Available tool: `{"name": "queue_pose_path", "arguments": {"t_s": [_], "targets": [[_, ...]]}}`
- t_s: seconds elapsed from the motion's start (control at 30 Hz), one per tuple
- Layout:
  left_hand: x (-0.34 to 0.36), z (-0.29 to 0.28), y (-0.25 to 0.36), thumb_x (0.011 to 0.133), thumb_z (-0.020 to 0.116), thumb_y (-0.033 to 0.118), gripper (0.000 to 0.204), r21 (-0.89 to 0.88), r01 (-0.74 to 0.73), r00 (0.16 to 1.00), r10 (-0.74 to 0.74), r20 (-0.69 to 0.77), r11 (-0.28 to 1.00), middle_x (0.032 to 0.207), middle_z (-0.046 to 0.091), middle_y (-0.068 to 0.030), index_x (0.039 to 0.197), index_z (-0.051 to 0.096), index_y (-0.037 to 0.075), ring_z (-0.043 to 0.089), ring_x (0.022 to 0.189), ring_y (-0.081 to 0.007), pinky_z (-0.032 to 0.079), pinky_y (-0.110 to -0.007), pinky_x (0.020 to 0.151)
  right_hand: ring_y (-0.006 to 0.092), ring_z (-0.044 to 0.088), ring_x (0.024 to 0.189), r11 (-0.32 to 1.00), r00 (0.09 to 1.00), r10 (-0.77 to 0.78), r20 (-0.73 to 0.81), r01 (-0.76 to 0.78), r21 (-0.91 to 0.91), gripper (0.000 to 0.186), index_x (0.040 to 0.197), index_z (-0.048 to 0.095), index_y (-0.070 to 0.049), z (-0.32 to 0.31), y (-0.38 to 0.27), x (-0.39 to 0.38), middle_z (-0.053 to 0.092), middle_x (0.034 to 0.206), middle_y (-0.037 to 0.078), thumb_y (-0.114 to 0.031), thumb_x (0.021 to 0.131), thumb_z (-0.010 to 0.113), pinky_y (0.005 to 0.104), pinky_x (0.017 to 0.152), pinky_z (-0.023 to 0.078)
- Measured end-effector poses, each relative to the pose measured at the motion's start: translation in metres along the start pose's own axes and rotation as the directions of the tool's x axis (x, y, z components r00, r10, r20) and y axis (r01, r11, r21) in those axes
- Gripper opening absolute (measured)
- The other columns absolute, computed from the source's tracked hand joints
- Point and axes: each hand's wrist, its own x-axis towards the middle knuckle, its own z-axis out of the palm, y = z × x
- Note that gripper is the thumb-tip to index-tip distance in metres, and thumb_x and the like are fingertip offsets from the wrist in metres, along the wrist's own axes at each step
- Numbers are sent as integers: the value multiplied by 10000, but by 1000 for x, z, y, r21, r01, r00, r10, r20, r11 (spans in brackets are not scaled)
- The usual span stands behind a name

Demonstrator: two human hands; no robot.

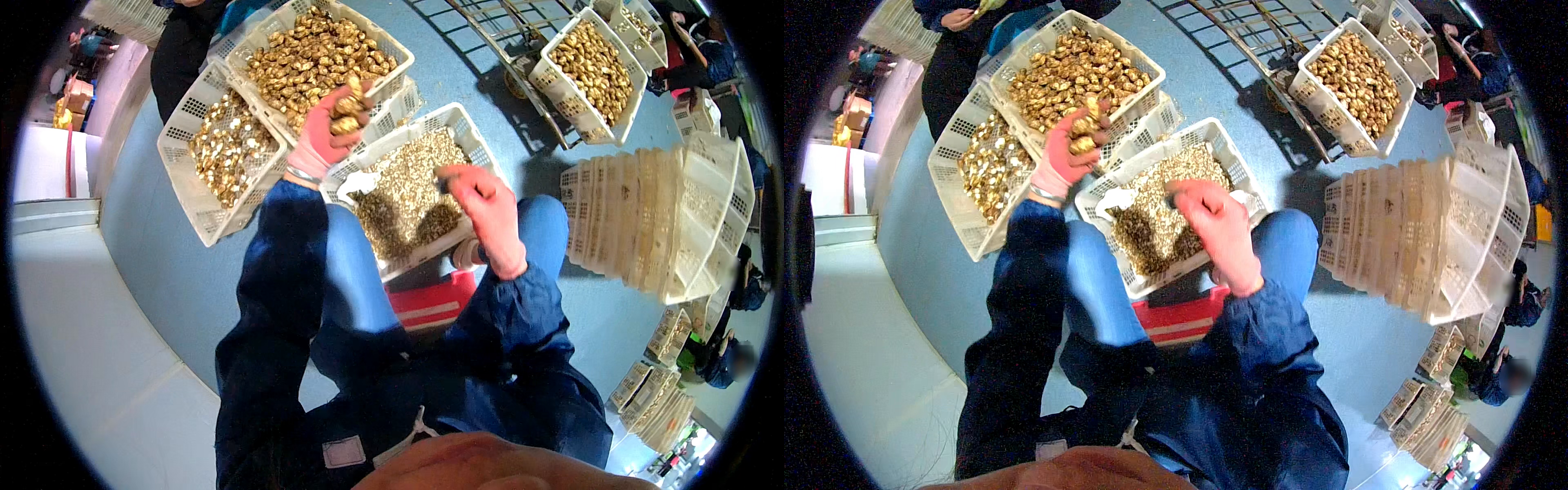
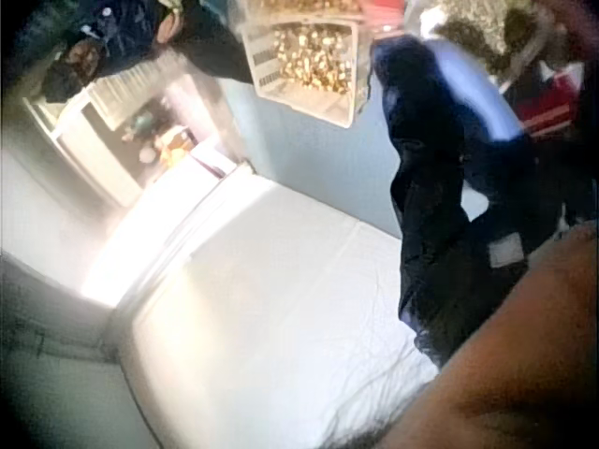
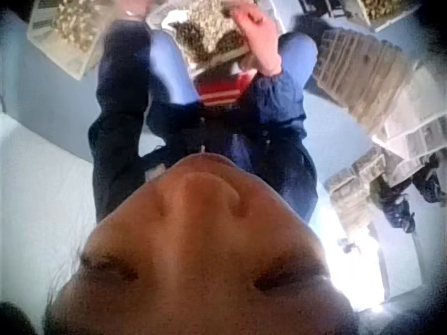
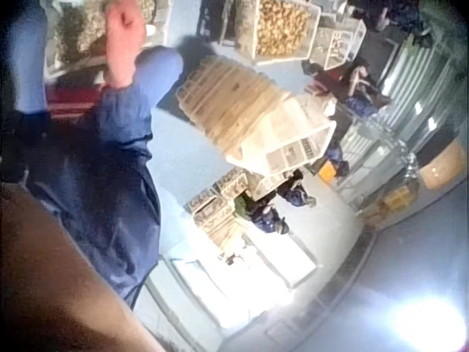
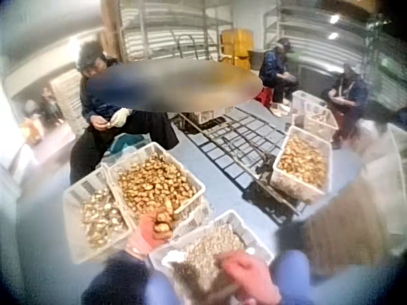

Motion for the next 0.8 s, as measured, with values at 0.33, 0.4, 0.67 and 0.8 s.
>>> {"name": "queue_pose_path", "arguments": {"t_s": [0.33, 0.4, 0.67, 0.8], "targets": [[-124, 79, -76, 924, 521, 187, 384, 697, -84, 988, 151, -35, 712, 1079, 645, -22, 1284, 546, 54, 618, 925, -105, 479, -218, 665, 192, 592, 1059, 906, 902, -415, 121, 422, -36, 180, 977, 701, -37, 1, 8, -10, 667, 1117, 60, -159, 862, 636, 309, 930, 442], [-141, 102, -72, 899, 545, 206, 403, 589, 86, 985, 19, -170, 804, 1050, 651, -21, 1271, 560, 53, 616, 920, -111, 481, -235, 702, 202, 579, 1082, 873, 860, -468, 204, 485, -43, 166, 949, 699, -38, 1, 9, -15, 657, 1140, 56, -166, 860, 640, 325, 939, 438], [-158, 97, -99, 840, 611, 252, 404, 880, -166, 962, 270, 46, 444, 1015, 666, -46, 1195, 612, 60, 615, 908, -123, 491, -276, 772, 238, 563, 1104, 845, 837, -456, 301, 514, -146, 179, 905, 692, -33, 4, 20, -15, 637, 1167, 71, -193, 874, 619, 354, 958, 428], [-152, 90, -101, 834, 627, 197, 446, 869, -19, 973, 210, -98, 495, 966, 664, -28, 1262, 584, 81, 611, 873, -122, 481, -264, 758, 233, 578, 1080, 883, 866, -386, 318, 446, -142, 181, 923, 693, -31, 7, 20, -18, 646, 1143, 82, -188, 872, 619, 343, 929, 446]]}}
